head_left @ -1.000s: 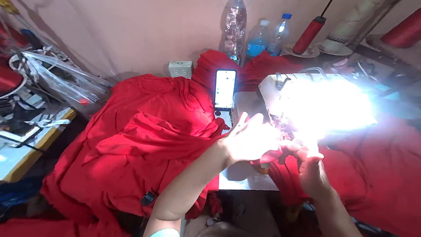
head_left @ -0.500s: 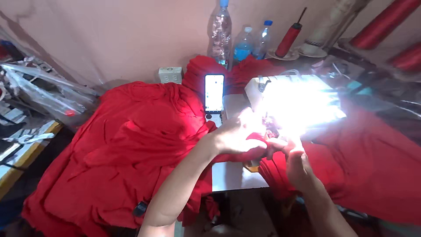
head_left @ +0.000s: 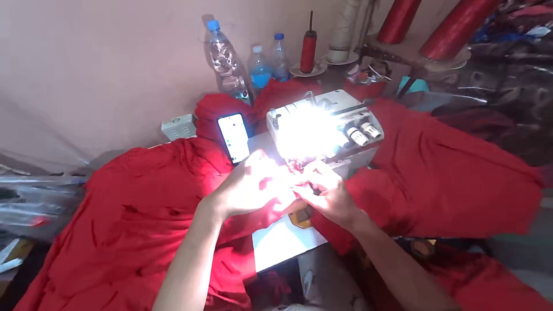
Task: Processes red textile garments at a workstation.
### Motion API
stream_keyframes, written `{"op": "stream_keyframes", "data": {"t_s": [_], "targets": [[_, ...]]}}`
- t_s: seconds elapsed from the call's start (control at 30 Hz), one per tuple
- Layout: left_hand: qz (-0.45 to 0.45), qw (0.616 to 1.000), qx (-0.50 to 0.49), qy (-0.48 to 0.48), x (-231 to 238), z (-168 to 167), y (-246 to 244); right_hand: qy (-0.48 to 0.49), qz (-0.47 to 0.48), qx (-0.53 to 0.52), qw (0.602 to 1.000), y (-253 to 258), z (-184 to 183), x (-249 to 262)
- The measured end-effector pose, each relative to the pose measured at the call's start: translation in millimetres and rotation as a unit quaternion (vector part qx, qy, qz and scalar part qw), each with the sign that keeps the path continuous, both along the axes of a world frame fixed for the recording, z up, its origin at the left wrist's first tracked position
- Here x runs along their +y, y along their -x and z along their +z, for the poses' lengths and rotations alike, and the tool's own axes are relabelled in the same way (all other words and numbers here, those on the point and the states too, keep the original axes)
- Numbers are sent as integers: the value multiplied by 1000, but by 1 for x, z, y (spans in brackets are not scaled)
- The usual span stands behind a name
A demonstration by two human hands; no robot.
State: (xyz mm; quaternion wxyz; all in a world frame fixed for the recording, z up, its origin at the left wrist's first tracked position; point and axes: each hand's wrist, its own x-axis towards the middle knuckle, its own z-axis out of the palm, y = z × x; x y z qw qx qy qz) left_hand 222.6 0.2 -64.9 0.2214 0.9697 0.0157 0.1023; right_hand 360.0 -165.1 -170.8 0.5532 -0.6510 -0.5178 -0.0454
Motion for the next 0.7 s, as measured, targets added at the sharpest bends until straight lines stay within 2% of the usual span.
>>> {"op": "stream_keyframes", "data": {"t_s": [0.37, 0.5, 0.63, 0.7], "targets": [[10, 1000, -18, -22, -1, 1, -1, -19, 148, 165, 975, -1, 21, 10], [3, 1000, -1, 5, -7, 4, -1, -21, 189, 161, 968, 2, 28, 8], [15, 996, 83, 39, -13, 4, -8, -41, 173, 160, 971, 10, 25, -10], [44, 988, 138, 47, -15, -2, -18, -68, 187, 197, 960, 15, 16, -24]]}}
